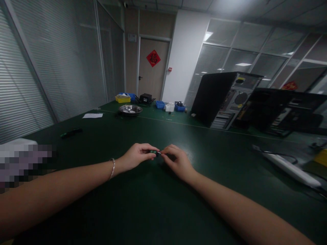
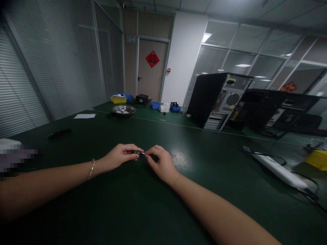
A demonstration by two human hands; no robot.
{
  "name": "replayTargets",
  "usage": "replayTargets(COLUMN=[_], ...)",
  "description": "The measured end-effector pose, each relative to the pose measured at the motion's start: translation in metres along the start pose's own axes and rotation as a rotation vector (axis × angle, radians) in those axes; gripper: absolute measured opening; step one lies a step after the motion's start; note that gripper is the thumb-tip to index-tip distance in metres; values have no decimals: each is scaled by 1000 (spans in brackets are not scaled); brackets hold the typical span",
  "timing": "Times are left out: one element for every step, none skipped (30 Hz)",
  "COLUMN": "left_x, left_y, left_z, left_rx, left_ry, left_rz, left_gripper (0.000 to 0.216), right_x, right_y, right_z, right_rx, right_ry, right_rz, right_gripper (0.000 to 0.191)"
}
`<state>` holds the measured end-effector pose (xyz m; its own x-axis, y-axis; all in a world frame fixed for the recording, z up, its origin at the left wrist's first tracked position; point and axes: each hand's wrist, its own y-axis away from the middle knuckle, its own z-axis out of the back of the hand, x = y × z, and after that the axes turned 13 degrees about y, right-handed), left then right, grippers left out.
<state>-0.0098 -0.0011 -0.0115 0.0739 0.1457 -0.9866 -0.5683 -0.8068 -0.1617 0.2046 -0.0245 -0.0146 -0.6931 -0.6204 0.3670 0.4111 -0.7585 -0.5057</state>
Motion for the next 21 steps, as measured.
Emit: replayTargets(left_x=[0, 0, 0, -1, -1, -1, -1, -1, -1, 0, 0, 1, 2, 3, 4, 5, 6, 7, 7, 7, 7], left_y=[0, 0, 0, 0, 0, 0, 0, 0, 0, -1, -1, -2, -2, -3, -3, -4, -4, -4, -4, -3, -3], left_z=[0, 0, -1, -1, -1, -1, -1, -1, -1, -1, -1, -1, -1, -1, -1, -1, -1, -1, -1, -1, -2], left_rx=[0, -1, -4, -5, -7, -6, -4, -2, -5, -11, -27, -48, -67, -79, -82, -76, -61, -43, -22, 0, 18], left_ry=[10, 19, 27, 35, 42, 49, 56, 63, 68, 72, 76, 82, 93, 106, 118, 129, 134, 132, 122, 102, 73], left_rz=[6, 13, 20, 27, 29, 32, 36, 39, 40, 39, 32, 33, 28, 26, 23, 16, 7, -3, -12, -22, -32], left_gripper=[28, 28, 28, 29, 29, 30, 30, 31, 30, 30, 28, 28, 28, 27, 26, 25, 24, 23, 24, 27, 31], right_x=[1, 1, 2, 2, 2, 2, 2, 1, 0, -1, -2, -2, -2, -2, -1, 0, 2, 3, 4, 4, 5], right_y=[0, 0, 0, 0, 0, 0, -1, -1, -1, -1, 0, 0, 0, 0, 1, 1, 1, 1, 1, 1, 0], right_z=[0, 0, 1, 1, 1, 0, 0, -1, -2, -2, -3, -3, -3, -3, -2, -1, 0, 1, 2, 3, 3], right_rx=[1, 5, 10, 14, 19, 21, 22, 18, 10, 2, -8, -18, -18, -12, 1, 19, 35, 48, 57, 56, 51], right_ry=[-10, -20, -28, -33, -34, -31, -29, -27, -27, -26, -23, -18, -14, -12, -13, -16, -20, -22, -25, -29, -34], right_rz=[-1, -4, -7, -10, -15, -21, -27, -34, -42, -52, -60, -67, -70, -68, -58, -43, -23, -2, 13, 23, 27], right_gripper=[13, 13, 13, 14, 14, 14, 13, 13, 12, 11, 11, 11, 10, 11, 11, 11, 11, 12, 12, 12, 12])
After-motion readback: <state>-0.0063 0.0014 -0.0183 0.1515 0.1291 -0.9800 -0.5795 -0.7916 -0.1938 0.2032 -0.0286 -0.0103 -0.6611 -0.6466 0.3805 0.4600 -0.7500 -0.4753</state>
